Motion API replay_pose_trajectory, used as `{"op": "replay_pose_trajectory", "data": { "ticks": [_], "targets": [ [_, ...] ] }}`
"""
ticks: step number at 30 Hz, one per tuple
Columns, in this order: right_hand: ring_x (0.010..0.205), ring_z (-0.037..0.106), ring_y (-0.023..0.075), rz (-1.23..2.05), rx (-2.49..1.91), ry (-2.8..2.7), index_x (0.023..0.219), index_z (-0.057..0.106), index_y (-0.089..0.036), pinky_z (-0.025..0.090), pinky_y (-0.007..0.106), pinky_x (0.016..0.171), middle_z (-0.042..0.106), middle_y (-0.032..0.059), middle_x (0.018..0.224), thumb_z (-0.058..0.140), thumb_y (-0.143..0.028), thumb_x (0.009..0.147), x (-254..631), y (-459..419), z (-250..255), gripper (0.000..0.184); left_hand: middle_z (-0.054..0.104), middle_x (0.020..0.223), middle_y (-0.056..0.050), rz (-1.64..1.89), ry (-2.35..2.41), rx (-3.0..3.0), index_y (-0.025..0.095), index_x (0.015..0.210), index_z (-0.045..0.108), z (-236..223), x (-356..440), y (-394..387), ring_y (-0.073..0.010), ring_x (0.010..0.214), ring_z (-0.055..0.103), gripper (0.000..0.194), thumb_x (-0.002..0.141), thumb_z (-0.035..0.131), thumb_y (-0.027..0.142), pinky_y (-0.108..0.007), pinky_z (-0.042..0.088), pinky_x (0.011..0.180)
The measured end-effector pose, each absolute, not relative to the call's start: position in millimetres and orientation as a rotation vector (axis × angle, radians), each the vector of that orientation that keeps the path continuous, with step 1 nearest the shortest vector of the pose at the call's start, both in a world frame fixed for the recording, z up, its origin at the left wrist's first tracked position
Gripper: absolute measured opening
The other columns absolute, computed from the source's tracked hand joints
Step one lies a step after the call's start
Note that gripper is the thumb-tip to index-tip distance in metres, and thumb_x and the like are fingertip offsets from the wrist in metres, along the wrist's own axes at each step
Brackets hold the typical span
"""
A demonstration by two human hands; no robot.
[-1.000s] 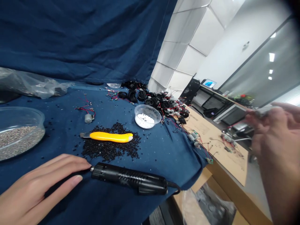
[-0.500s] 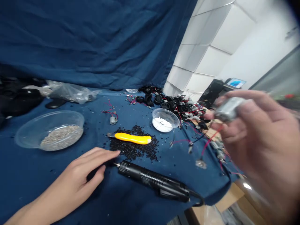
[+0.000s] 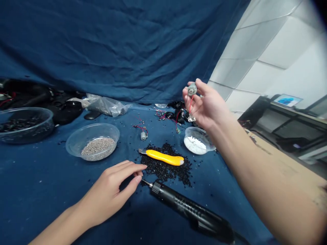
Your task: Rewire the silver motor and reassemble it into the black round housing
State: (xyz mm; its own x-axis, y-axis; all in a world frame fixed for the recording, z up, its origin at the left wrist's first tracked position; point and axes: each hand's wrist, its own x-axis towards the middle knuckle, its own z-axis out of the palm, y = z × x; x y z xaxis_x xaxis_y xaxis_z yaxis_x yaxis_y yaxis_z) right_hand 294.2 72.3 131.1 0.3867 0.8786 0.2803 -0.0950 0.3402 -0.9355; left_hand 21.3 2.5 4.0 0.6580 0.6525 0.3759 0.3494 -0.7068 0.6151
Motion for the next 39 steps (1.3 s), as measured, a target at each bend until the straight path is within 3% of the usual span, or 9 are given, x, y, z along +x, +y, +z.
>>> {"op": "replay_pose_trajectory", "data": {
  "ticks": [3,6,8,14,20,28,32,36,39],
  "targets": [
    [0.078,0.069,0.0159,0.417,-1.185,-1.166,0.103,0.052,-0.021,0.056,0.027,0.064,0.062,0.0042,0.093,0.048,-0.038,0.097,306.1,100.7,106.0,0.018,0.069,0.101,-0.001,0.797,0.757,2.398,0.024,0.115,0.065,2.2,22.2,2.2,-0.0150,0.092,0.064,0.023,0.098,0.049,0.021,-0.026,0.049,0.081],
    [0.094,0.065,0.0198,-0.194,-1.478,-1.688,0.117,0.050,-0.020,0.052,0.031,0.078,0.060,0.0102,0.117,0.046,-0.030,0.098,311.2,111.3,70.3,0.022,0.069,0.100,-0.003,0.746,0.755,2.408,0.022,0.112,0.066,1.1,22.4,3.3,-0.0165,0.092,0.064,0.023,0.099,0.047,0.022,-0.028,0.049,0.080],
    [0.101,0.063,0.0237,-0.281,-1.553,-1.895,0.114,0.056,-0.020,0.049,0.033,0.085,0.061,0.0097,0.117,0.053,-0.024,0.093,311.6,112.0,50.2,0.021,0.069,0.099,-0.003,0.710,0.768,2.412,0.022,0.112,0.066,0.7,22.4,4.4,-0.0172,0.092,0.064,0.024,0.099,0.046,0.022,-0.029,0.049,0.080],
    [0.103,0.063,0.0260,-0.224,-1.659,-2.268,0.119,0.060,-0.019,0.046,0.031,0.084,0.061,0.0112,0.122,0.052,-0.006,0.086,306.7,113.1,18.6,0.037,0.069,0.100,-0.003,0.632,0.786,2.420,0.023,0.112,0.066,-1.1,23.0,6.0,-0.0180,0.092,0.064,0.025,0.099,0.045,0.022,-0.031,0.049,0.083],
    [0.101,0.064,0.0225,-0.112,-1.683,-2.502,0.110,0.064,-0.016,0.048,0.035,0.087,0.067,0.0076,0.111,0.057,-0.007,0.086,300.9,113.6,0.8,0.027,0.069,0.100,-0.003,0.613,0.789,2.432,0.023,0.111,0.067,-1.2,22.1,5.6,-0.0184,0.093,0.064,0.025,0.099,0.045,0.023,-0.032,0.049,0.084],
    [0.112,0.062,0.0230,-0.144,-1.826,-2.356,0.116,0.065,-0.019,0.044,0.028,0.092,0.067,0.0087,0.122,0.051,-0.001,0.080,317.6,107.7,27.0,0.042,0.069,0.100,-0.003,0.619,0.777,2.445,0.023,0.112,0.066,-1.7,22.0,6.2,-0.0182,0.093,0.063,0.025,0.099,0.045,0.022,-0.032,0.049,0.085],
    [0.096,0.068,0.0254,-0.148,-2.022,-2.158,0.109,0.067,-0.015,0.048,0.032,0.082,0.072,0.0132,0.106,0.047,-0.018,0.093,327.6,103.5,39.0,0.026,0.069,0.100,-0.004,0.600,0.776,2.450,0.022,0.112,0.066,-0.9,21.8,5.6,-0.0186,0.093,0.063,0.025,0.099,0.044,0.022,-0.032,0.049,0.084],
    [0.086,0.069,0.0258,-0.016,-2.173,-2.099,0.084,0.070,-0.014,0.050,0.035,0.078,0.073,0.0154,0.088,0.046,-0.041,0.099,318.2,99.4,30.7,0.040,0.069,0.102,-0.004,0.590,0.754,2.464,0.023,0.112,0.065,-1.4,22.2,4.2,-0.0188,0.095,0.063,0.025,0.099,0.044,0.021,-0.032,0.049,0.085],
    [0.083,0.068,0.0200,0.148,-2.277,-2.067,0.092,0.068,-0.013,0.053,0.037,0.079,0.071,0.0099,0.091,0.050,-0.050,0.098,305.0,103.0,18.0,0.042,0.070,0.102,-0.004,0.595,0.753,2.473,0.023,0.111,0.066,-2.1,23.0,3.9,-0.0188,0.095,0.063,0.025,0.099,0.044,0.022,-0.032,0.049,0.086]
  ]
}}
